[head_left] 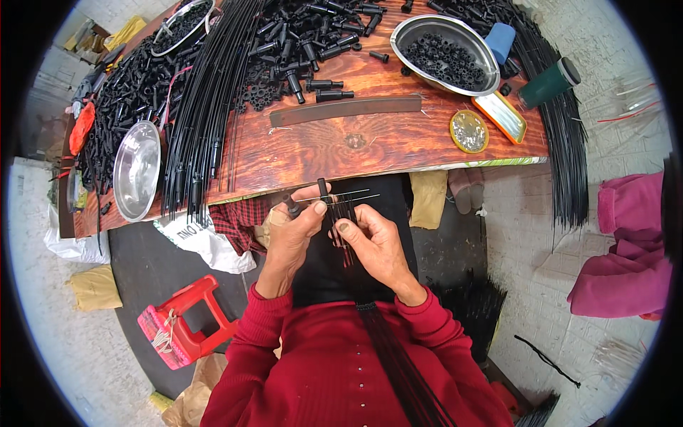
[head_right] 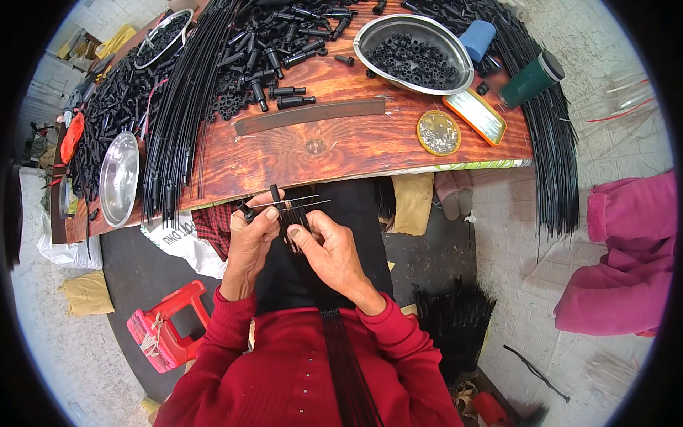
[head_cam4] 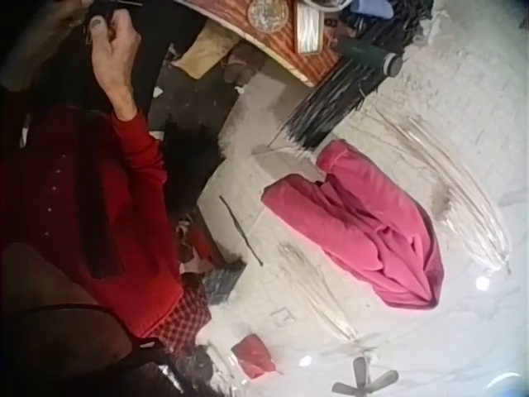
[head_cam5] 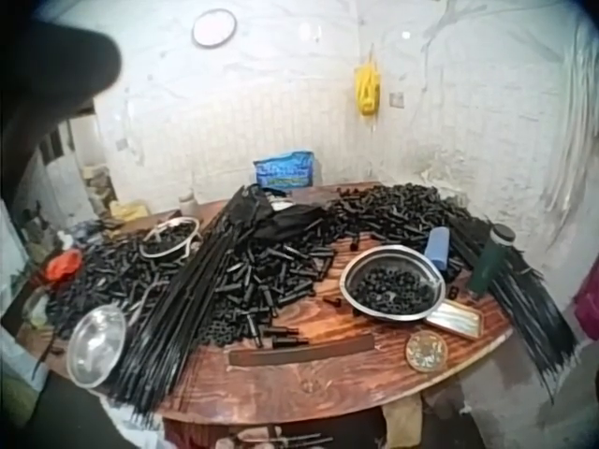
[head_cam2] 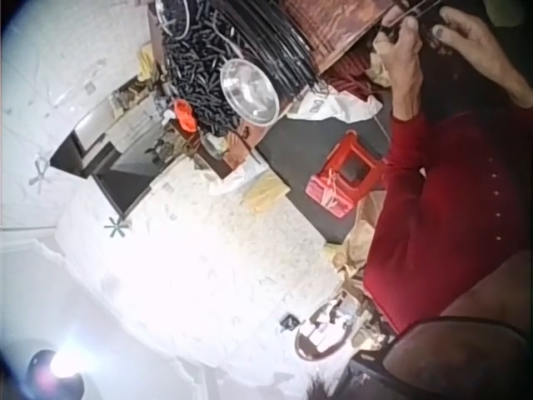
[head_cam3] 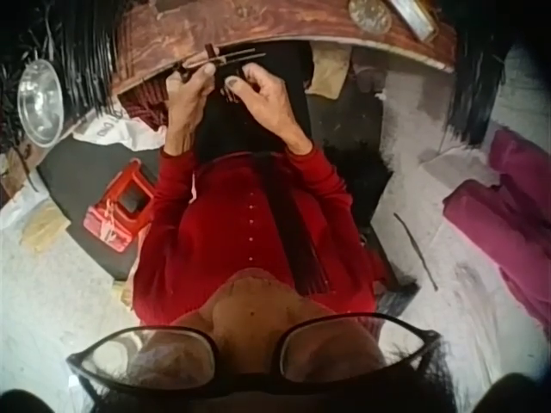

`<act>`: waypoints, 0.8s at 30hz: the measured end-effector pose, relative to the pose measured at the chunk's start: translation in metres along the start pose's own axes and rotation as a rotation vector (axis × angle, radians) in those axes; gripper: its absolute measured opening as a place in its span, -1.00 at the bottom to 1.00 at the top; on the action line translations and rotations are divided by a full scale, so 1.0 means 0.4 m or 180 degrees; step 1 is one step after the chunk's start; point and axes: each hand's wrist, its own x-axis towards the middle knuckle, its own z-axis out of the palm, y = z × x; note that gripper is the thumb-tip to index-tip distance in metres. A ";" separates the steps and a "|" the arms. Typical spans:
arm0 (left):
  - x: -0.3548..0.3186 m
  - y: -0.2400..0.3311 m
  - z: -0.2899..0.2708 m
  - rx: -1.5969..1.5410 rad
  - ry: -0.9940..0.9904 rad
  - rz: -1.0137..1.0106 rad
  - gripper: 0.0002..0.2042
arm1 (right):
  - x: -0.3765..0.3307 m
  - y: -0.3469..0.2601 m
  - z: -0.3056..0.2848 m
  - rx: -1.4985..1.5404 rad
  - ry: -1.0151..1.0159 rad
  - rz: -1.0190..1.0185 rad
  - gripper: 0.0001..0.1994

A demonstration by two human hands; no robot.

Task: Assembling plastic clips onto black plastic rods at a manufacturing workbench.

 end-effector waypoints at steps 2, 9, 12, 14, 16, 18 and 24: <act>0.001 -0.003 -0.001 0.0017 -0.0013 0.0031 -0.68 | 0.001 0.000 0.001 -0.0261 0.0016 0.0041 -0.83; 0.005 -0.001 0.009 0.0268 0.0126 0.0090 -0.70 | 0.011 -0.003 -0.002 -0.0309 0.0096 -0.0222 -0.81; 0.009 -0.005 0.009 0.0348 0.0183 0.0132 -0.71 | 0.014 0.002 -0.002 -0.0330 0.0160 -0.0394 -0.81; 0.011 -0.009 0.006 0.0341 0.0183 0.0155 -0.71 | 0.018 0.005 -0.004 -0.0381 0.0174 -0.0421 -0.81; 0.012 -0.011 0.004 0.0261 0.0130 0.0093 -0.74 | 0.025 0.011 -0.010 -0.0420 0.0046 -0.0390 -0.80; 0.012 -0.006 0.004 0.0223 0.0107 0.0022 -0.74 | 0.031 0.018 -0.017 -0.0123 -0.0098 -0.0169 -0.79; 0.005 0.006 -0.002 0.0095 0.0097 -0.0008 -0.73 | 0.021 0.014 -0.007 0.0352 -0.0239 0.0114 -0.78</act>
